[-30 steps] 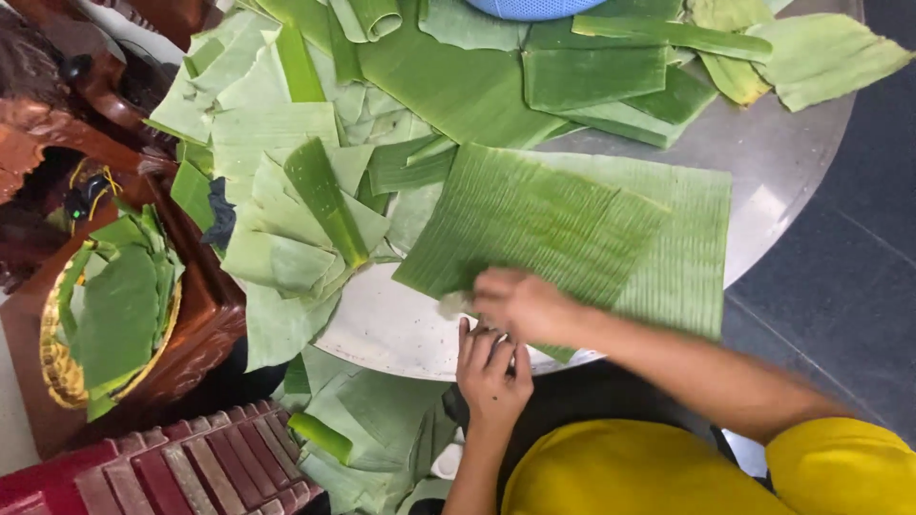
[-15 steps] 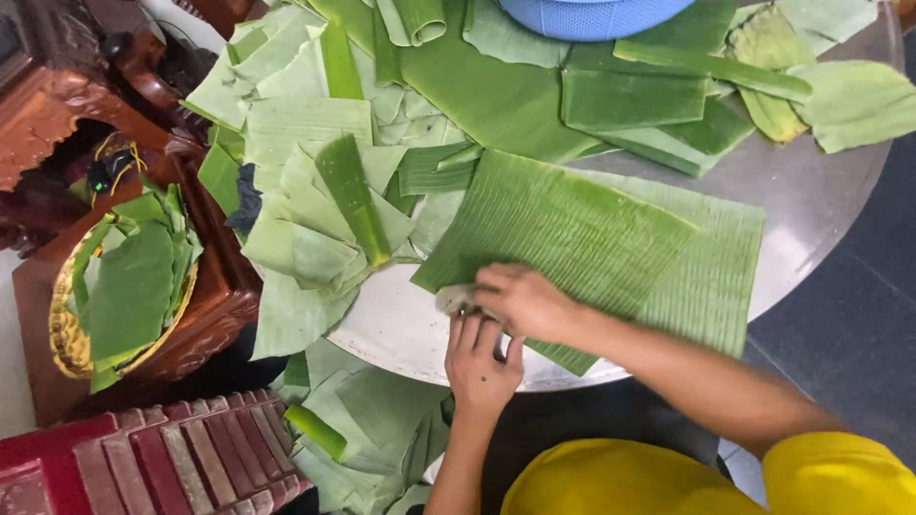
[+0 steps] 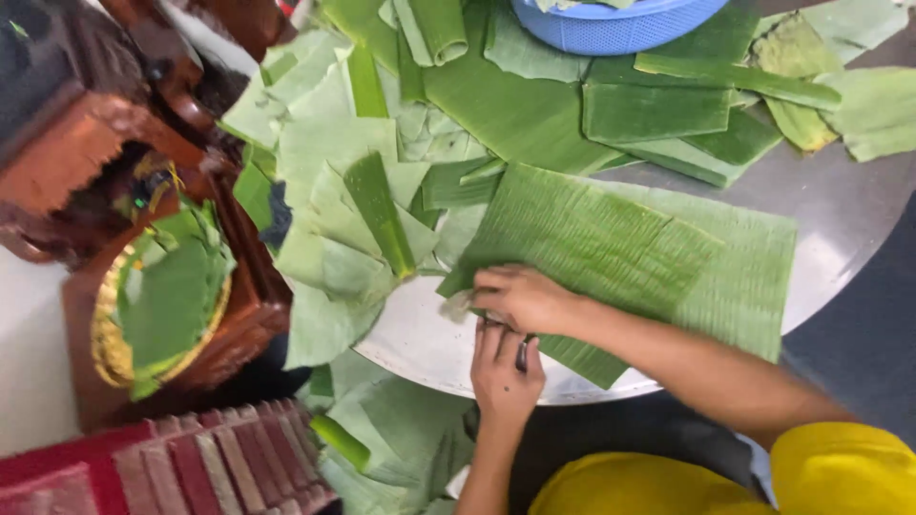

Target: Wiping individual banana leaves with a cloth on a metal table to clean them for food preparation.

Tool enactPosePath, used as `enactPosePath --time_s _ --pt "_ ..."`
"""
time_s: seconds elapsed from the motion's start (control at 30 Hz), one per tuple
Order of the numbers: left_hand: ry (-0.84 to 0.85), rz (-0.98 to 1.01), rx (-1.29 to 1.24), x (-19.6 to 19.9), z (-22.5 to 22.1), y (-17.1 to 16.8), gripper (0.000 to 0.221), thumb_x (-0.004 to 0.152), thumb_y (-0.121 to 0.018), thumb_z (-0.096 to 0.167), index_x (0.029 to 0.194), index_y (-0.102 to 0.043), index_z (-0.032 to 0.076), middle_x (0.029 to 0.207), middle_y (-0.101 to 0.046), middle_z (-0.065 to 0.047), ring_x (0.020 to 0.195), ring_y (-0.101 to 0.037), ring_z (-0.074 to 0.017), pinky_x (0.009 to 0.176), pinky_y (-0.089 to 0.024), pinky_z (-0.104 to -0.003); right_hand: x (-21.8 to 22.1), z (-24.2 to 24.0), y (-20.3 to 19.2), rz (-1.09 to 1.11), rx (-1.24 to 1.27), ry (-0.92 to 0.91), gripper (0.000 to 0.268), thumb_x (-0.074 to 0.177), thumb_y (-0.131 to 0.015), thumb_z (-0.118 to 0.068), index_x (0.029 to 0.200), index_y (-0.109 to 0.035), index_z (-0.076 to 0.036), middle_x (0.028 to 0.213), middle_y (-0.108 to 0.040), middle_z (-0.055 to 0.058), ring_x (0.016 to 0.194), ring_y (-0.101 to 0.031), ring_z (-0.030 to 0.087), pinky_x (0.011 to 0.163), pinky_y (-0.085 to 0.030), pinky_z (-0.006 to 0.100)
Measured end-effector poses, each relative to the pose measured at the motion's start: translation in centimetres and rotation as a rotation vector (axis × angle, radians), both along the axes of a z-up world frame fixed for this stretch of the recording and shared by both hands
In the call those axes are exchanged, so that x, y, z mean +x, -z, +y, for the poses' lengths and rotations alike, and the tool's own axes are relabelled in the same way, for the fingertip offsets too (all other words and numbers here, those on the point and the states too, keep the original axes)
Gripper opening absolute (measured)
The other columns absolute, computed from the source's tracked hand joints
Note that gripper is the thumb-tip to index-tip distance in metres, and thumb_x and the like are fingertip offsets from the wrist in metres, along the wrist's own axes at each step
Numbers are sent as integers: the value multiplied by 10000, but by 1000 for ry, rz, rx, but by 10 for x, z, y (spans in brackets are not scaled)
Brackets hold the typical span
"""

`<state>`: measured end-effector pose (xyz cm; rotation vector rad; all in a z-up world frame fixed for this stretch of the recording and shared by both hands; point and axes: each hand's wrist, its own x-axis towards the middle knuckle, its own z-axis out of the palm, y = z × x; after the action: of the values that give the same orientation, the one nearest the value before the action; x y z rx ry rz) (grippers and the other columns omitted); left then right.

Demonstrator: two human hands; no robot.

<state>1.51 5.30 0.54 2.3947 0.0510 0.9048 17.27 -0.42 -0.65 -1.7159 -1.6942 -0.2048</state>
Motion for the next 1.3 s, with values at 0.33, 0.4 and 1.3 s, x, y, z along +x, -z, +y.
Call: enactPosePath --time_s 0.33,0.4,1.3 --pt "-102 -108 -49 11 13 14 125 898 -694 132 783 -702 84 805 -659 -36 875 -763 -333 961 -606 -474 98 -20 2 -213 -331 934 85 876 -720 -247 880 -676 -175 939 -586 17 644 -703 255 615 -581 406" --pt "-102 -114 -82 11 12 12 104 850 -742 116 752 -708 102 783 -670 -17 853 -764 -309 966 -604 -448 34 15 4 7 -140 436 172 909 -687 -276 895 -689 -104 955 -633 81 690 -712 317 637 -585 412" --pt "-331 188 -36 9 31 23 463 807 -554 -34 1268 -509 -17 1570 -461 -276 1159 -675 -425 919 -575 -448 -10 -29 22 -15 -88 -18 269 728 -635 8 941 -656 -155 945 -560 9 848 -497 294 745 -449 430"
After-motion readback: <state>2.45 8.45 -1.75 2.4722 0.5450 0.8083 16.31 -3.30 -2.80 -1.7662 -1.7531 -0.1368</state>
